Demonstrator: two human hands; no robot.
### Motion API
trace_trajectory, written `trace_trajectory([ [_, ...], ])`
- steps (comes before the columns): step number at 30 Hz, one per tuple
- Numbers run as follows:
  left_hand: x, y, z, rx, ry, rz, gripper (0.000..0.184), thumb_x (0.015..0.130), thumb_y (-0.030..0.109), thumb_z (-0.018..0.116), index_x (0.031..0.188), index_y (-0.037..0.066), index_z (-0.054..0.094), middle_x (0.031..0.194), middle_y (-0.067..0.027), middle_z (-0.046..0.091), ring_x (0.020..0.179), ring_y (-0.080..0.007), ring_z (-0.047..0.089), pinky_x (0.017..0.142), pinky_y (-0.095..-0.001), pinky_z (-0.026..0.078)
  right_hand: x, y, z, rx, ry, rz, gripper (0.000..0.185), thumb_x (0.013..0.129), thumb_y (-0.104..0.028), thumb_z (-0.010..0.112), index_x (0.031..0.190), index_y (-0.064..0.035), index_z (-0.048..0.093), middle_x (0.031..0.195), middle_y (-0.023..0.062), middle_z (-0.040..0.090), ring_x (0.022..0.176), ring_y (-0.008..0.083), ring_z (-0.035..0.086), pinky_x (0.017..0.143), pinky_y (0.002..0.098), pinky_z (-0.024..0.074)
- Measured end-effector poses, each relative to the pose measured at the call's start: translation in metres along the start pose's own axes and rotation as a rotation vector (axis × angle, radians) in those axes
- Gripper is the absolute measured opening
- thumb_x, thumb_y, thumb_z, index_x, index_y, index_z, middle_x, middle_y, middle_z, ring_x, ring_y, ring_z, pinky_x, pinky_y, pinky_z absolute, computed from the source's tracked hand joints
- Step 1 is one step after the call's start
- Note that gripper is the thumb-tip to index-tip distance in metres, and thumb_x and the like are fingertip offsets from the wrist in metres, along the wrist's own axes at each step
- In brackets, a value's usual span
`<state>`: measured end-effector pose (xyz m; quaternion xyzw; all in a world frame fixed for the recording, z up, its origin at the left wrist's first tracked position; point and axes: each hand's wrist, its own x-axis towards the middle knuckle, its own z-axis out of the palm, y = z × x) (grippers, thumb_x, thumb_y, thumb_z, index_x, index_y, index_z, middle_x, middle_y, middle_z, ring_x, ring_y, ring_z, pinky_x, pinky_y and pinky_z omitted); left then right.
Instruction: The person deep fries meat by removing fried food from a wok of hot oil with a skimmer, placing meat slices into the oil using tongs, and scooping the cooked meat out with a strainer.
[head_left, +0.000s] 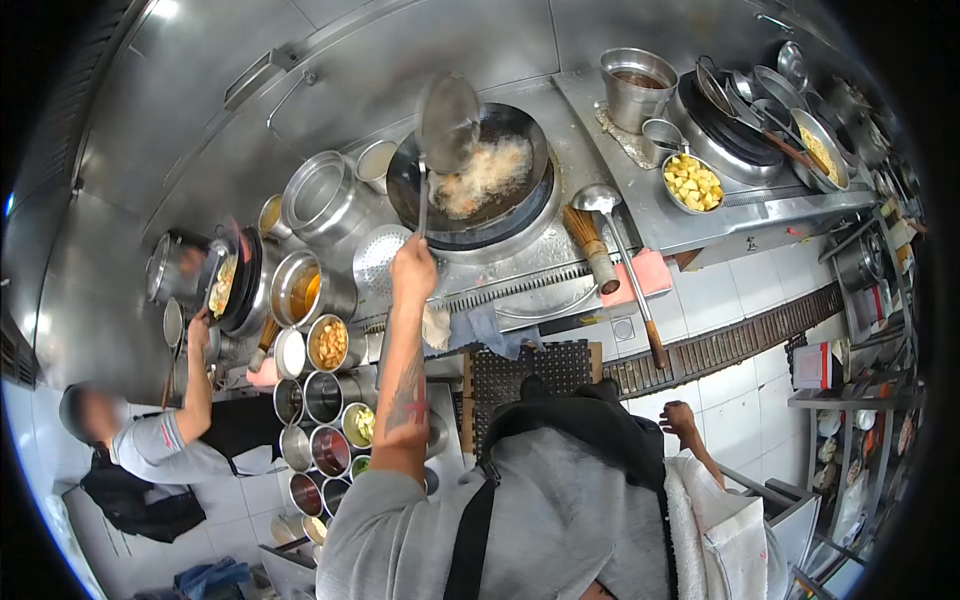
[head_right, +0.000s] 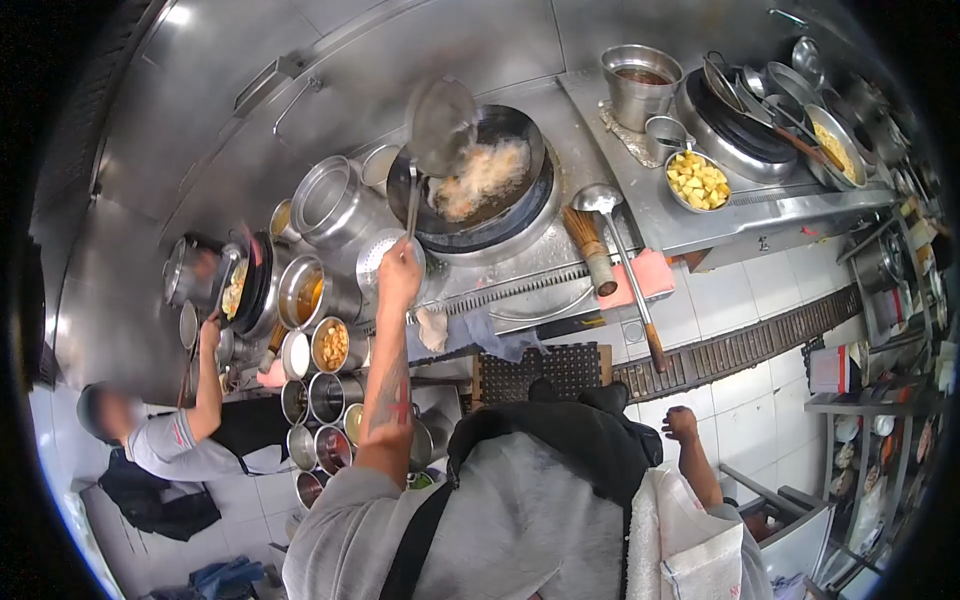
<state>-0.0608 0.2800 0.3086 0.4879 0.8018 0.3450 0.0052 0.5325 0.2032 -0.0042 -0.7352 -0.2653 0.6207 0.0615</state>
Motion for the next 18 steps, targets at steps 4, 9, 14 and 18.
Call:
trace_trajectory([
  [4, 0.023, 0.013, 0.013, 0.015, -0.073, -0.032, 0.026, 0.092, 0.016, 0.048, 0.109, 0.002, 0.063, 0.093, -0.0290, 0.062, 0.092, -0.0454, 0.060, 0.080, -0.0495, 0.047, 0.074, 0.069, -0.037, -0.298, -0.311, -0.049, 0.014, 0.089, -0.008, 0.047, 0.093, -0.0070, 0.060, 0.082, 0.0091, 0.066, 0.069, 0.0210, 0.065, 0.055, 0.0389, 0.0551],
  [9, 0.000, 0.037, 0.023, -0.123, 0.086, -0.070, 0.025, 0.092, 0.017, 0.049, 0.107, 0.003, 0.064, 0.091, -0.0286, 0.063, 0.090, -0.0464, 0.060, 0.079, -0.0494, 0.048, 0.022, 0.038, -0.025, 0.138, -0.040, 0.022, 0.016, 0.091, -0.013, 0.046, 0.098, -0.0098, 0.060, 0.088, 0.0106, 0.067, 0.069, 0.0236, 0.065, 0.058, 0.0395, 0.0549],
  [14, 0.015, 0.021, 0.026, 0.019, -0.119, -0.011, 0.025, 0.092, 0.016, 0.047, 0.105, 0.003, 0.064, 0.089, -0.0286, 0.063, 0.091, -0.0464, 0.059, 0.079, -0.0496, 0.048, -0.009, 0.009, -0.015, -0.444, -0.084, -0.018, 0.011, 0.087, -0.011, 0.051, 0.081, -0.0068, 0.060, 0.083, 0.0077, 0.067, 0.062, 0.0189, 0.063, 0.050, 0.0354, 0.0540],
  [18, 0.020, 0.015, 0.013, -0.120, 0.121, -0.056, 0.026, 0.092, 0.017, 0.046, 0.108, 0.005, 0.063, 0.093, -0.0287, 0.063, 0.093, -0.0463, 0.059, 0.082, -0.0495, 0.048, 0.003, -0.005, -0.015, -0.005, -0.035, -0.046, 0.025, 0.090, -0.011, 0.048, 0.113, -0.0083, 0.057, 0.090, 0.0138, 0.066, 0.067, 0.0244, 0.063, 0.054, 0.0389, 0.0529],
])
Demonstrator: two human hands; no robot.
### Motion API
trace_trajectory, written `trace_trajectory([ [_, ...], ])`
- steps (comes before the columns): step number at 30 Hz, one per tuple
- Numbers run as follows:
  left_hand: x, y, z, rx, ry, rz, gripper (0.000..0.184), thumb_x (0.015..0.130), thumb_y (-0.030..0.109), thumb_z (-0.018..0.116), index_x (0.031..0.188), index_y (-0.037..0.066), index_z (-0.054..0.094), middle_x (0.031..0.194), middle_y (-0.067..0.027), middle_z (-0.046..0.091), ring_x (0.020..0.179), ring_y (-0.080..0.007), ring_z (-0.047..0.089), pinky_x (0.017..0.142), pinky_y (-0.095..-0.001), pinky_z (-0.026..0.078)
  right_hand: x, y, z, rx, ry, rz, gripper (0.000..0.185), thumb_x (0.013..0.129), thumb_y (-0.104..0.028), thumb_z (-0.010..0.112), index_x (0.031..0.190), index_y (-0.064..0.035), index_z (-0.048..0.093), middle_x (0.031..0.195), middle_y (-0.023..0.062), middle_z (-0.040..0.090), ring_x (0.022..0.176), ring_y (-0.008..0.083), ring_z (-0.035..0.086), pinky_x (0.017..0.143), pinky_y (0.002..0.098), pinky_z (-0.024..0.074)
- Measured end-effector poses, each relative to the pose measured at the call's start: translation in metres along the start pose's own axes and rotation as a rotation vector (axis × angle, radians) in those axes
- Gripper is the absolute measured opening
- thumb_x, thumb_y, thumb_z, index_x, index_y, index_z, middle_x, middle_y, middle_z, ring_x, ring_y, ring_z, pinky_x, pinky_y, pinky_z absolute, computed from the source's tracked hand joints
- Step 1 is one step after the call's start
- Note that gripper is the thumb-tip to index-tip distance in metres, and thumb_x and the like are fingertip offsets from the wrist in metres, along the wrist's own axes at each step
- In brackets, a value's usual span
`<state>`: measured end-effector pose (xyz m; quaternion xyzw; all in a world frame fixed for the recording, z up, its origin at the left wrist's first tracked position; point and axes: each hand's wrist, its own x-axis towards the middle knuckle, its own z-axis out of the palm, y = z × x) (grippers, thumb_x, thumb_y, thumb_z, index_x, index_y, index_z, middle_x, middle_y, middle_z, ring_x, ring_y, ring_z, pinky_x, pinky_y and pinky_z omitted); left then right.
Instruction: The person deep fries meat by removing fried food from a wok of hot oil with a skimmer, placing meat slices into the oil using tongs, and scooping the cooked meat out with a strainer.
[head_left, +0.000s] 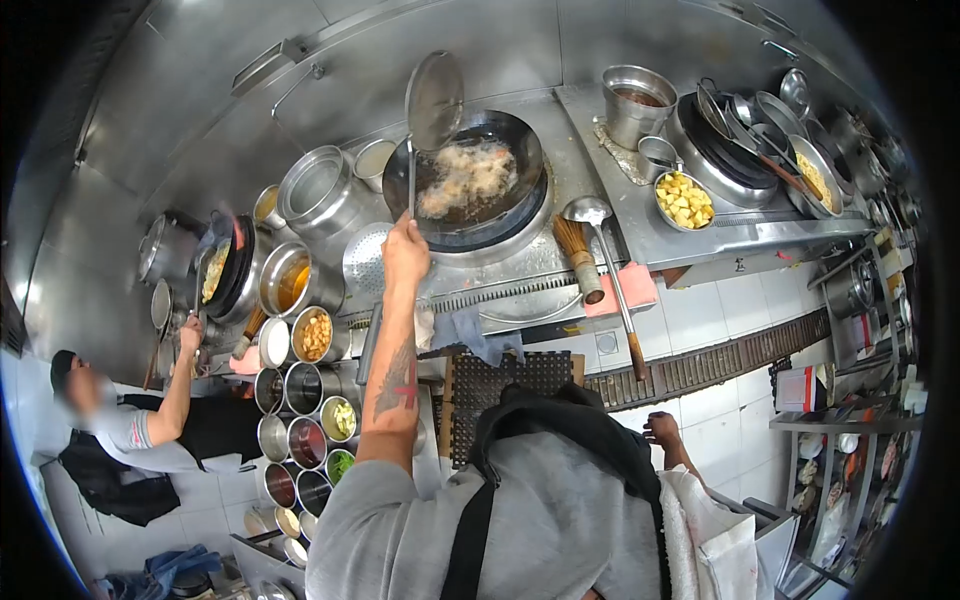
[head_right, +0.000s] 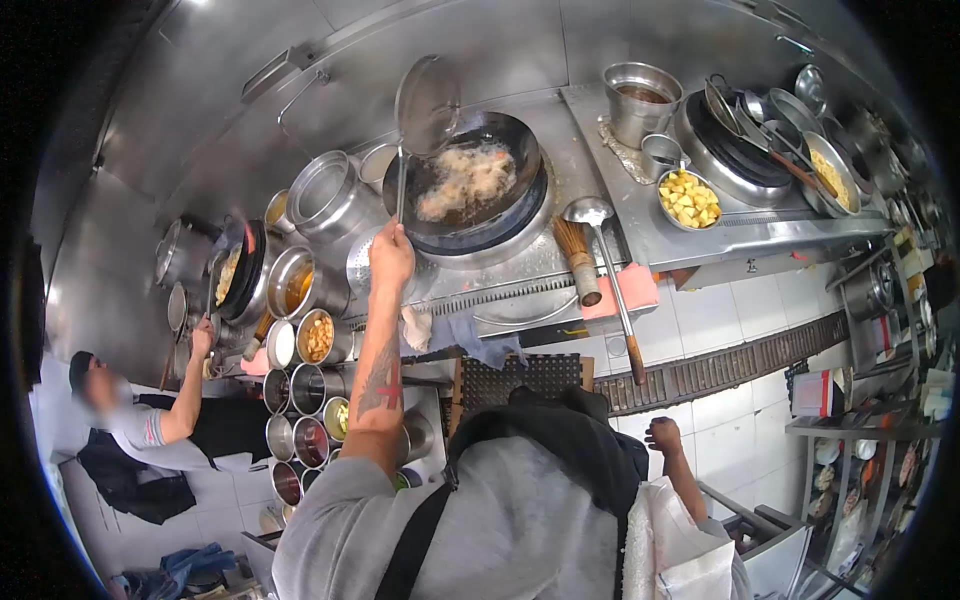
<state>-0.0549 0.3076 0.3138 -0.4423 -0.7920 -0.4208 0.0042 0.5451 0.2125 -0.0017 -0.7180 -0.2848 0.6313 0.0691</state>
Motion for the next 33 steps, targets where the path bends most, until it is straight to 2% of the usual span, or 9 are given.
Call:
trace_trajectory([
  [6, 0.051, -0.042, -0.014, 0.322, -0.296, 0.067, 0.026, 0.092, 0.018, 0.047, 0.105, 0.003, 0.064, 0.093, -0.0273, 0.064, 0.093, -0.0447, 0.060, 0.084, -0.0489, 0.047, -0.003, -0.008, -0.013, -0.183, -0.060, -0.053, 0.021, 0.088, -0.011, 0.049, 0.105, -0.0032, 0.060, 0.088, 0.0144, 0.067, 0.067, 0.0263, 0.067, 0.050, 0.0378, 0.0534],
  [11, 0.022, 0.000, -0.011, 0.138, -0.073, 0.041, 0.025, 0.092, 0.017, 0.047, 0.104, 0.004, 0.064, 0.093, -0.0262, 0.064, 0.094, -0.0437, 0.060, 0.082, -0.0485, 0.047, -0.017, 0.001, -0.018, -0.186, 0.042, -0.006, 0.014, 0.089, -0.010, 0.046, 0.093, -0.0058, 0.059, 0.085, 0.0125, 0.067, 0.066, 0.0250, 0.067, 0.049, 0.0366, 0.0522],
  [14, 0.039, -0.033, 0.018, 0.193, -0.274, 0.020, 0.026, 0.092, 0.018, 0.046, 0.105, 0.004, 0.063, 0.094, -0.0272, 0.063, 0.095, -0.0441, 0.060, 0.083, -0.0480, 0.047, 0.002, 0.021, -0.026, -0.185, -0.083, 0.066, 0.015, 0.089, -0.008, 0.045, 0.090, -0.0082, 0.060, 0.088, 0.0102, 0.067, 0.066, 0.0241, 0.067, 0.049, 0.0360, 0.0517],
  [19, 0.033, -0.012, -0.003, 0.154, 0.054, 0.030, 0.028, 0.091, 0.018, 0.046, 0.105, 0.002, 0.064, 0.095, -0.0282, 0.063, 0.095, -0.0443, 0.060, 0.084, -0.0483, 0.047, -0.002, 0.022, -0.004, -0.141, -0.007, -0.033, 0.022, 0.088, -0.011, 0.050, 0.107, -0.0047, 0.058, 0.089, 0.0131, 0.067, 0.067, 0.0240, 0.065, 0.052, 0.0384, 0.0536],
  [22, 0.045, -0.025, -0.010, 0.304, -0.085, 0.030, 0.028, 0.091, 0.017, 0.046, 0.104, 0.001, 0.064, 0.095, -0.0276, 0.064, 0.094, -0.0442, 0.060, 0.085, -0.0492, 0.047, -0.001, 0.023, 0.003, -0.233, -0.042, -0.062, 0.028, 0.088, -0.010, 0.051, 0.115, -0.0028, 0.056, 0.086, 0.0142, 0.066, 0.064, 0.0242, 0.063, 0.054, 0.0391, 0.0534],
  [24, 0.061, -0.046, -0.007, 0.327, -0.121, 0.067, 0.027, 0.091, 0.016, 0.046, 0.103, 0.001, 0.064, 0.094, -0.0276, 0.064, 0.093, -0.0444, 0.060, 0.084, -0.0494, 0.047, -0.018, 0.015, 0.003, -0.269, -0.059, -0.059, 0.019, 0.084, -0.006, 0.052, 0.100, -0.0016, 0.061, 0.080, 0.0128, 0.069, 0.062, 0.0231, 0.067, 0.046, 0.0340, 0.0532],
  [30, 0.049, -0.006, -0.012, 0.288, -0.026, 0.102, 0.025, 0.089, 0.016, 0.048, 0.101, 0.000, 0.064, 0.092, -0.0271, 0.064, 0.092, -0.0435, 0.061, 0.084, -0.0488, 0.048, 0.015, 0.049, -0.007, 0.039, 0.024, 0.066, 0.010, 0.084, -0.009, 0.057, 0.085, -0.0066, 0.067, 0.081, 0.0083, 0.068, 0.072, 0.0196, 0.068, 0.060, 0.0384, 0.0574],
  [32, 0.065, -0.009, -0.002, 0.278, -0.025, 0.064, 0.025, 0.089, 0.016, 0.048, 0.100, 0.000, 0.064, 0.093, -0.0269, 0.064, 0.093, -0.0429, 0.061, 0.084, -0.0481, 0.048, 0.044, 0.067, -0.022, -1.383, -0.155, -0.825, 0.010, 0.083, -0.010, 0.058, 0.080, -0.0069, 0.067, 0.078, 0.0083, 0.067, 0.067, 0.0193, 0.067, 0.056, 0.0371, 0.0569],
  [33, 0.078, -0.031, 0.009, 0.370, -0.121, 0.067, 0.025, 0.088, 0.016, 0.049, 0.099, 0.000, 0.065, 0.093, -0.0268, 0.064, 0.094, -0.0423, 0.061, 0.084, -0.0478, 0.048, 0.040, 0.065, -0.019, -1.162, -0.172, -0.678, 0.010, 0.083, -0.008, 0.057, 0.082, -0.0062, 0.066, 0.079, 0.0094, 0.067, 0.065, 0.0200, 0.066, 0.053, 0.0370, 0.0561],
])
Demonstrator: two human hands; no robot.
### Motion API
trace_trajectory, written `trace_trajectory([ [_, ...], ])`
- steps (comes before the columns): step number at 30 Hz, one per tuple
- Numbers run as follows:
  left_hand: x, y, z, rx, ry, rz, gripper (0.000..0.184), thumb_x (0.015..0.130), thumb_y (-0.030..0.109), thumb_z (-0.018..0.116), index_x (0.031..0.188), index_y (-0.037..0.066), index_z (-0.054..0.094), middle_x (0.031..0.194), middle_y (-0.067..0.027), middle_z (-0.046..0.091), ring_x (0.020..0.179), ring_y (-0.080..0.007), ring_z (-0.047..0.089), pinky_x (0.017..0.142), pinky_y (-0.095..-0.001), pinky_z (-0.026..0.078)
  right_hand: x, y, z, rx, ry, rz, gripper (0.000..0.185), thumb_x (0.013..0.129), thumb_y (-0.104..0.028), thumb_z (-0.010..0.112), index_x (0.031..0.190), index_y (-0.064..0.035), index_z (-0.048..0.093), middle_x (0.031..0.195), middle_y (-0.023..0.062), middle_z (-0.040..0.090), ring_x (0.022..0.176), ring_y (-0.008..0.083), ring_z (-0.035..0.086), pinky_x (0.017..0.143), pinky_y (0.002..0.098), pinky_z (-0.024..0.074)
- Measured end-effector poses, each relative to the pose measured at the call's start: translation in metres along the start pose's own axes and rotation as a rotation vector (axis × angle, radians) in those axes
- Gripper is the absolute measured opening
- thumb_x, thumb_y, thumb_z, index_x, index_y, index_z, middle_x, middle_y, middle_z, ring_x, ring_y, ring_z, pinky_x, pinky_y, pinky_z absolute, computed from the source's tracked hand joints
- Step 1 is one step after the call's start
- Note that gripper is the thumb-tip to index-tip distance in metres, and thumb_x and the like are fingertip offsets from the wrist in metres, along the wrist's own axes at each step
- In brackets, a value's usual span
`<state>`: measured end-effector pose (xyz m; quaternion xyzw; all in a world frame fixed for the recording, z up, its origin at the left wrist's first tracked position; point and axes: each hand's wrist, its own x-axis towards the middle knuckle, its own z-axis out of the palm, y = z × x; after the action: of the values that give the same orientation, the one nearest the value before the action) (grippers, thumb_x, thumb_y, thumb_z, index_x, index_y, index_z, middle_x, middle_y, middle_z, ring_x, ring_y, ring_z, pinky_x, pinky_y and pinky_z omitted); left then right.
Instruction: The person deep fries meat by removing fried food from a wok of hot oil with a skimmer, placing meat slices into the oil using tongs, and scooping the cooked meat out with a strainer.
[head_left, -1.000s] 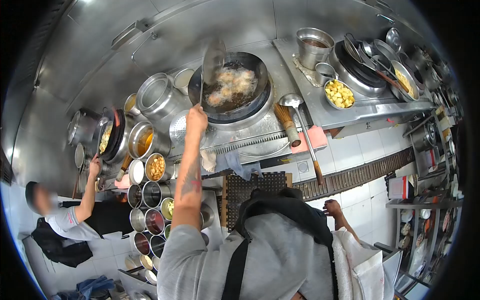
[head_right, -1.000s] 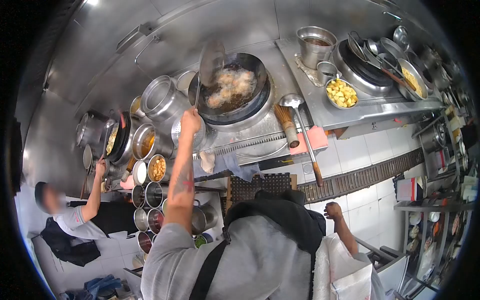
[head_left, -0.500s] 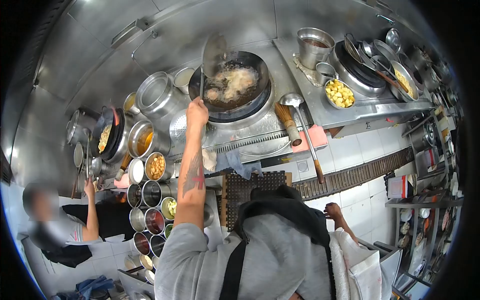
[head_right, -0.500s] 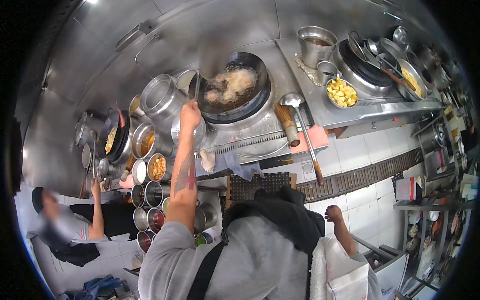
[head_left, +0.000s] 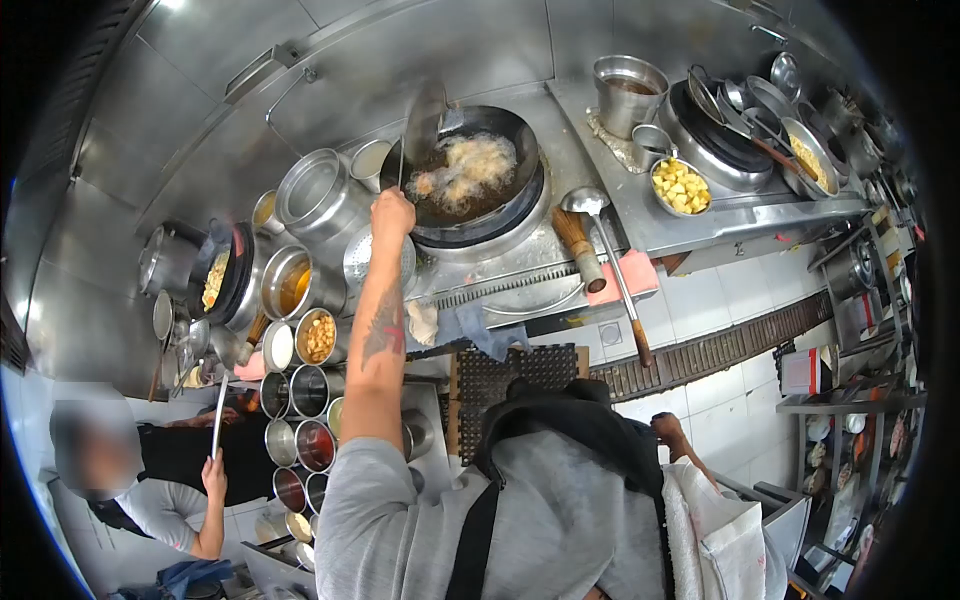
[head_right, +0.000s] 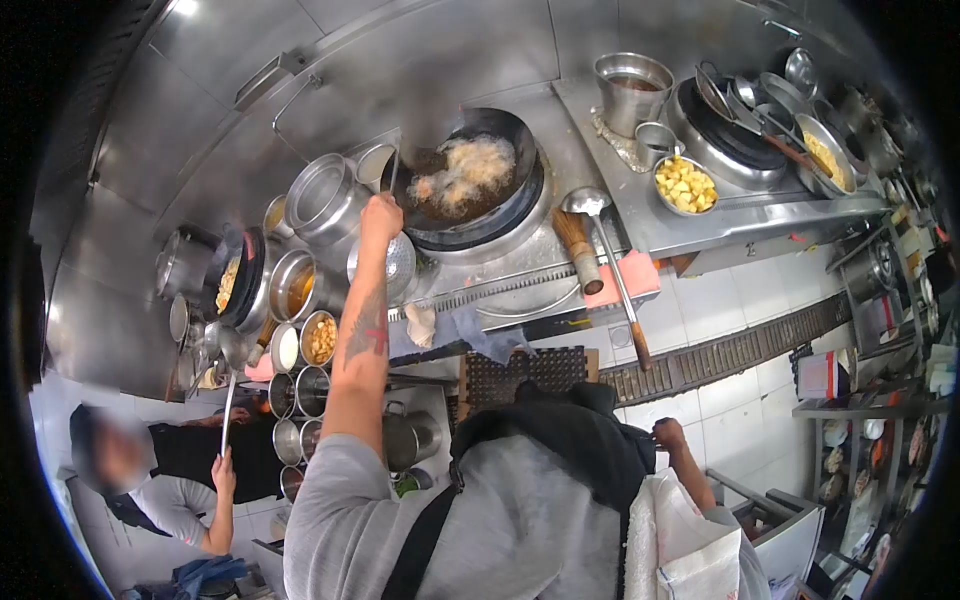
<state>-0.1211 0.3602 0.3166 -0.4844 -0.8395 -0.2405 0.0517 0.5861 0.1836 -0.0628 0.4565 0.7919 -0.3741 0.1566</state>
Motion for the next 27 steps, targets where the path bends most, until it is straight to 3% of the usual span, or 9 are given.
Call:
trace_trajectory([
  [4, 0.010, 0.011, -0.020, 0.036, -0.068, 0.005, 0.028, 0.089, 0.022, 0.048, 0.097, 0.003, 0.067, 0.098, -0.0256, 0.064, 0.099, -0.0419, 0.060, 0.088, -0.0474, 0.047, 0.002, -0.017, -0.015, 0.602, 0.158, 0.295, 0.012, 0.083, -0.005, 0.055, 0.090, -0.0036, 0.063, 0.082, 0.0119, 0.068, 0.063, 0.0215, 0.066, 0.048, 0.0372, 0.0548],
  [7, 0.016, 0.001, -0.030, 0.032, 0.022, 0.002, 0.029, 0.090, 0.023, 0.047, 0.099, 0.003, 0.067, 0.098, -0.0267, 0.064, 0.099, -0.0422, 0.060, 0.090, -0.0472, 0.046, 0.006, -0.001, -0.008, 0.724, -0.068, 0.374, 0.050, 0.078, -0.007, 0.061, 0.126, -0.0069, 0.047, 0.096, 0.0065, 0.068, 0.079, 0.0183, 0.067, 0.069, 0.0327, 0.0565],
  [9, 0.029, -0.020, -0.026, 0.092, -0.027, -0.040, 0.029, 0.090, 0.023, 0.048, 0.100, 0.002, 0.066, 0.099, -0.0266, 0.064, 0.098, -0.0425, 0.060, 0.091, -0.0474, 0.045, -0.009, -0.033, -0.032, 1.152, 0.043, 0.658, 0.034, 0.078, -0.008, 0.060, 0.112, -0.0078, 0.059, 0.095, 0.0064, 0.069, 0.077, 0.0185, 0.067, 0.069, 0.0321, 0.0564],
  [10, 0.029, -0.025, -0.026, 0.126, -0.002, 0.004, 0.028, 0.090, 0.021, 0.047, 0.100, 0.002, 0.066, 0.098, -0.0252, 0.065, 0.093, -0.0393, 0.063, 0.084, -0.0452, 0.049, -0.012, -0.033, -0.034, 1.152, 0.041, 0.657, 0.034, 0.078, -0.008, 0.060, 0.112, -0.0078, 0.059, 0.095, 0.0064, 0.069, 0.077, 0.0185, 0.067, 0.069, 0.0321, 0.0564],
  [12, 0.035, -0.060, 0.004, 0.007, -0.066, -0.051, 0.028, 0.090, 0.020, 0.046, 0.098, 0.001, 0.066, 0.094, -0.0237, 0.066, 0.088, -0.0360, 0.065, 0.080, -0.0427, 0.050, -0.012, 0.000, -0.013, -0.357, 0.007, -0.178, 0.010, 0.080, -0.011, 0.060, 0.088, -0.0079, 0.064, 0.086, 0.0072, 0.069, 0.068, 0.0219, 0.067, 0.059, 0.0381, 0.0562],
  [17, 0.023, -0.069, 0.044, -1.011, -0.490, -0.592, 0.028, 0.095, 0.018, 0.042, 0.117, 0.004, 0.051, 0.076, -0.0118, 0.056, 0.040, -0.0127, 0.041, 0.034, -0.0284, 0.035, -0.006, 0.017, 0.025, -0.302, 0.051, 0.116, 0.008, 0.068, -0.019, 0.066, 0.071, -0.0136, 0.071, 0.083, 0.0067, 0.069, 0.073, 0.0253, 0.067, 0.065, 0.0375, 0.0552],
  [23, -0.002, -0.057, 0.043, -1.329, -0.549, -0.730, 0.030, 0.097, 0.020, 0.043, 0.124, 0.007, 0.043, 0.080, -0.0088, 0.051, 0.039, -0.0068, 0.029, 0.029, -0.0209, 0.020, -0.025, -0.006, -0.012, -0.145, 0.227, 0.073, 0.008, 0.069, -0.019, 0.067, 0.074, -0.0133, 0.070, 0.081, 0.0071, 0.070, 0.077, 0.0242, 0.068, 0.066, 0.0379, 0.0552],
  [25, -0.028, -0.037, 0.023, -1.286, -0.497, -0.731, 0.030, 0.098, 0.022, 0.043, 0.124, 0.007, 0.044, 0.077, -0.0077, 0.051, 0.040, -0.0059, 0.029, 0.030, -0.0197, 0.020, -0.035, -0.034, -0.050, 1.137, 0.190, 0.781, 0.008, 0.071, -0.018, 0.070, 0.077, -0.0131, 0.070, 0.086, 0.0056, 0.071, 0.082, 0.0202, 0.068, 0.071, 0.0368, 0.0546],
  [27, -0.053, -0.023, 0.010, -1.290, -0.325, -0.787, 0.028, 0.098, 0.022, 0.045, 0.122, 0.009, 0.046, 0.074, -0.0066, 0.051, 0.040, -0.0048, 0.029, 0.030, -0.0190, 0.020, 0.005, 0.078, 0.040, 0.247, 0.010, 0.199, 0.009, 0.070, -0.017, 0.074, 0.078, -0.0133, 0.070, 0.093, 0.0026, 0.071, 0.085, 0.0163, 0.067, 0.074, 0.0338, 0.0536],
])
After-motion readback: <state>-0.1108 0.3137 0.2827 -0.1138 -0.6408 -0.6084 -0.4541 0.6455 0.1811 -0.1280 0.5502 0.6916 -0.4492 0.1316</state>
